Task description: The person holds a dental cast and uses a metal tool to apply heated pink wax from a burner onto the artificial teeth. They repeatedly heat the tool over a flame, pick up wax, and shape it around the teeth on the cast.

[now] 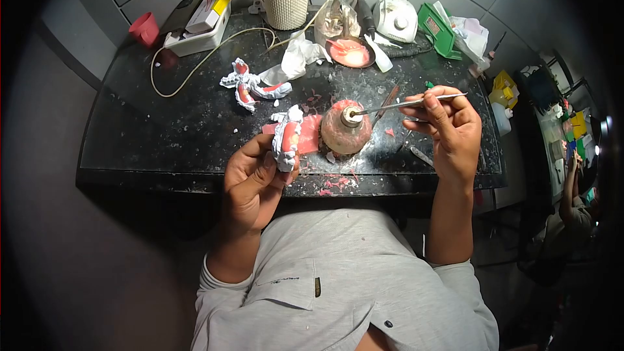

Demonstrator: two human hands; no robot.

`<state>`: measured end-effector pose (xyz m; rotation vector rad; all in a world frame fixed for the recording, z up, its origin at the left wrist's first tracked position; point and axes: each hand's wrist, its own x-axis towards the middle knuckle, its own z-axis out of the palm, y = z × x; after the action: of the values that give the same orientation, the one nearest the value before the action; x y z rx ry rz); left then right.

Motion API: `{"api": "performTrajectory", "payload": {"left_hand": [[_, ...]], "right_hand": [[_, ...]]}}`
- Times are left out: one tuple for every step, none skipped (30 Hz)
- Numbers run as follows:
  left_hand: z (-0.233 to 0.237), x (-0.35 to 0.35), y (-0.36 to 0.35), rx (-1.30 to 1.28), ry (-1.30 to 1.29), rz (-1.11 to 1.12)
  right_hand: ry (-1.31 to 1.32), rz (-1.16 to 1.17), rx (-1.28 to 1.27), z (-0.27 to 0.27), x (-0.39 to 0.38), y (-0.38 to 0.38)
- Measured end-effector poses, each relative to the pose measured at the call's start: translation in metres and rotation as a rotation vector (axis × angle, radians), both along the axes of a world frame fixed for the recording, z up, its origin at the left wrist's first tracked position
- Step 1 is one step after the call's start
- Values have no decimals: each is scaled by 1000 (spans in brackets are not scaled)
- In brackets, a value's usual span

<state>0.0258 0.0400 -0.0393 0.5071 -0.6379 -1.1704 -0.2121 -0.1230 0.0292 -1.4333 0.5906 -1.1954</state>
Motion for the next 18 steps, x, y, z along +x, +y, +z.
{"api": "performTrajectory", "payload": {"left_hand": [[0,0,0,1,1,0],[0,-1,0,1,6,-3],[1,-1,0,1,11,-5],[1,-2,0,2,12,-5],[1,-2,0,6,10,-8],[2,-2,1,11,7,-10],[1,-2,1,11,7,-10],[0,-2,1,5,10,-24],[0,-2,1,0,12,-37],[0,-3,1,1,13,-37],[0,-4,2,5,20,-34],[1,-4,2,10,27,-31],[1,-5,3,11,28,-31],[0,-5,4,15,20,-51],[0,-5,4,19,11,-72],[0,-5,4,21,12,-71],[1,-7,4,23,10,-91],[1,-8,4,26,8,-111]], "right_hand": [[2,1,-7,0,0,0],[3,1,-6,-1,0,0],[-2,2,-4,-1,0,0],[-6,4,-2,-1,0,0],[-6,4,-1,-1,0,0],[-7,8,-6,-1,0,0],[-9,12,-11,-1,0,0],[-9,12,-10,0,0,0],[-7,11,-8,0,0,1],[-5,10,-6,1,0,2],[-4,10,-5,1,-1,2],[-9,10,-9,1,-1,2],[-13,10,-13,2,-1,3],[-13,10,-12,2,-2,4],[-27,15,-20,3,-2,6],[-40,20,-27,4,-2,8],[-39,21,-25,6,-2,11],[-42,20,-34,9,-2,14]]}}
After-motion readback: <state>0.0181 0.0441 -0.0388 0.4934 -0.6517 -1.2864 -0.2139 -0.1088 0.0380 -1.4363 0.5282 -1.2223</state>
